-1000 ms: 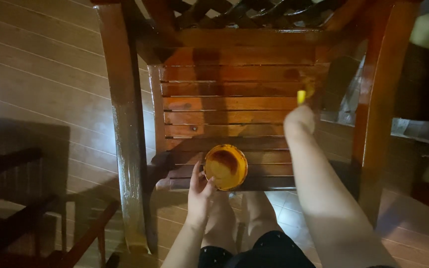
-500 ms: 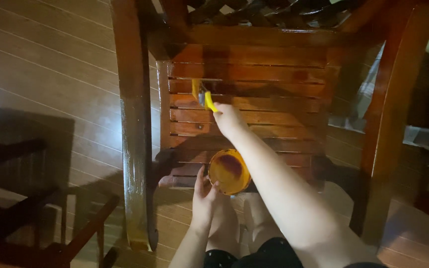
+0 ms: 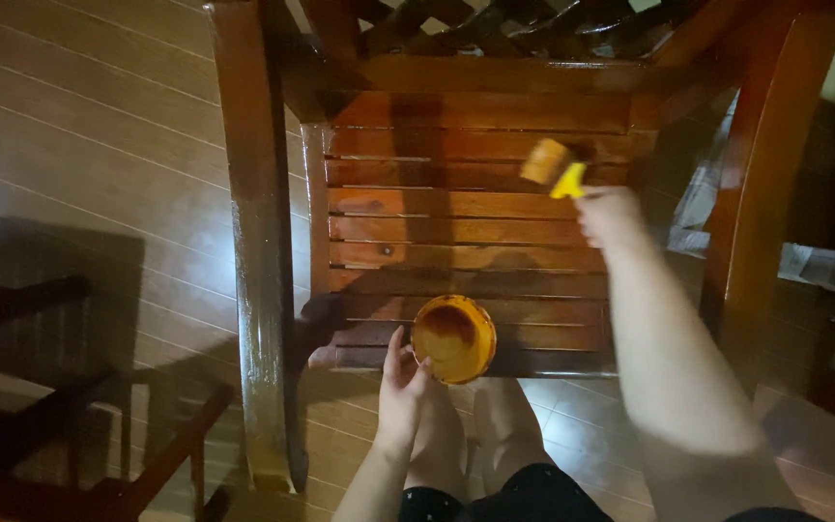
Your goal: The recorder is applying wood stain or varnish to a wooden chair using a paintbrush.
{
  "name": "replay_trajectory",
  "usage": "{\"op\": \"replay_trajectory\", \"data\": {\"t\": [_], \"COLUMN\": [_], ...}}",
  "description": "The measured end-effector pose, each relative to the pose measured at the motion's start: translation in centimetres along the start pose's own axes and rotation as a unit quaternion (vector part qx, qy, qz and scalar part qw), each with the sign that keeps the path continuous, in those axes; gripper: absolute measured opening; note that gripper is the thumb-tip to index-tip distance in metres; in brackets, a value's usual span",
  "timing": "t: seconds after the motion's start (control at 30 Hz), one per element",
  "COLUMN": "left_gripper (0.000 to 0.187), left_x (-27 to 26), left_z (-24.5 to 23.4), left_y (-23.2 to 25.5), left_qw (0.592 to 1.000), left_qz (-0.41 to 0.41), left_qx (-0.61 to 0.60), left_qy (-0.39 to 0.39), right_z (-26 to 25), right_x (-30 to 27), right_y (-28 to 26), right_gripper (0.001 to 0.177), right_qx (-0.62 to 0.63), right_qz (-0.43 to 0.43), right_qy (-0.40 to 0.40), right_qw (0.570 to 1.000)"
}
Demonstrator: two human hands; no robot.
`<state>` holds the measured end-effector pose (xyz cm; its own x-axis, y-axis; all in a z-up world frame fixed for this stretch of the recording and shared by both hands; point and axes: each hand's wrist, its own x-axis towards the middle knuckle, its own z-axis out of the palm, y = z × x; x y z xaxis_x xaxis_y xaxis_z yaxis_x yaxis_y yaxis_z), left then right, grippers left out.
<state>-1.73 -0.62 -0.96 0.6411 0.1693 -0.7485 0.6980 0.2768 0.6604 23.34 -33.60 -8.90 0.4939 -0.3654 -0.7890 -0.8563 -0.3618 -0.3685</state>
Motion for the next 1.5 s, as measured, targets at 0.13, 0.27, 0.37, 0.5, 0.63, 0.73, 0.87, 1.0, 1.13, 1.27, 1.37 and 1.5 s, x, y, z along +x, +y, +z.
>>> {"op": "replay_trajectory", "data": {"t": [0.13, 0.27, 0.37, 0.5, 0.63, 0.73, 0.87, 1.0, 1.13, 1.27, 1.37, 1.5], "left_gripper": [0.072, 0.072, 0.073, 0.074, 0.074, 0.074, 0.074, 0.074, 0.075, 0.073, 0.071, 0.070], "left_x": [0.1, -0.4, -0.4, -0.6, -0.5, -1.0, -0.8, -0.8, -0.4, 0.3, 0.7, 1.2], "left_z": [-0.5, -0.7, -1.2, -1.4, -1.5, -0.8, -0.7, -0.4, -0.3, -0.2, -0.2, -0.9], "left_y": [0.0, 0.5, -0.6, -0.3, -0.9, 0.7, -0.3, -0.6, -1.1, -1.3, -1.3, -2.1], "left_qw": [0.997, 1.000, 0.999, 0.998, 0.999, 0.998, 0.999, 0.998, 0.995, 0.998, 0.999, 1.000], "left_qz": [0.021, -0.003, 0.016, -0.027, -0.023, -0.054, -0.035, -0.042, -0.036, -0.002, -0.018, 0.024], "left_qx": [0.072, 0.024, -0.042, -0.062, -0.040, -0.018, -0.029, -0.037, -0.094, -0.048, -0.044, 0.000], "left_qy": [0.006, 0.000, -0.017, -0.012, 0.001, 0.004, -0.013, -0.008, -0.018, -0.031, -0.022, -0.019], "right_z": [-4.0, -5.6, -5.0, 0.0, 4.5, 9.3, 14.0, 19.8, 22.1, 16.5, 8.4, 3.2], "right_x": [1.7, -2.0, -1.2, 5.1, -6.4, -9.0, -12.7, -9.1, -3.7, -0.7, -5.6, -4.7], "right_y": [1.3, -1.9, -2.1, 0.2, -7.9, -11.2, -13.8, -11.0, -7.9, -3.6, -3.5, 0.7], "right_gripper": [0.020, 0.022, 0.022, 0.024, 0.030, 0.040, 0.035, 0.033, 0.031, 0.032, 0.032, 0.032], "right_qx": [-0.017, -0.063, -0.112, -0.223, -0.218, -0.126, -0.106, -0.149, -0.104, -0.118, -0.137, -0.150], "right_qz": [0.038, 0.053, 0.065, -0.004, -0.010, 0.044, 0.050, -0.211, -0.319, -0.295, -0.123, -0.057], "right_qy": [0.076, 0.133, 0.165, 0.185, 0.131, 0.043, -0.026, -0.090, -0.099, -0.064, -0.062, 0.039], "right_qw": [0.996, 0.988, 0.978, 0.957, 0.967, 0.990, 0.993, 0.962, 0.937, 0.946, 0.981, 0.986]}}
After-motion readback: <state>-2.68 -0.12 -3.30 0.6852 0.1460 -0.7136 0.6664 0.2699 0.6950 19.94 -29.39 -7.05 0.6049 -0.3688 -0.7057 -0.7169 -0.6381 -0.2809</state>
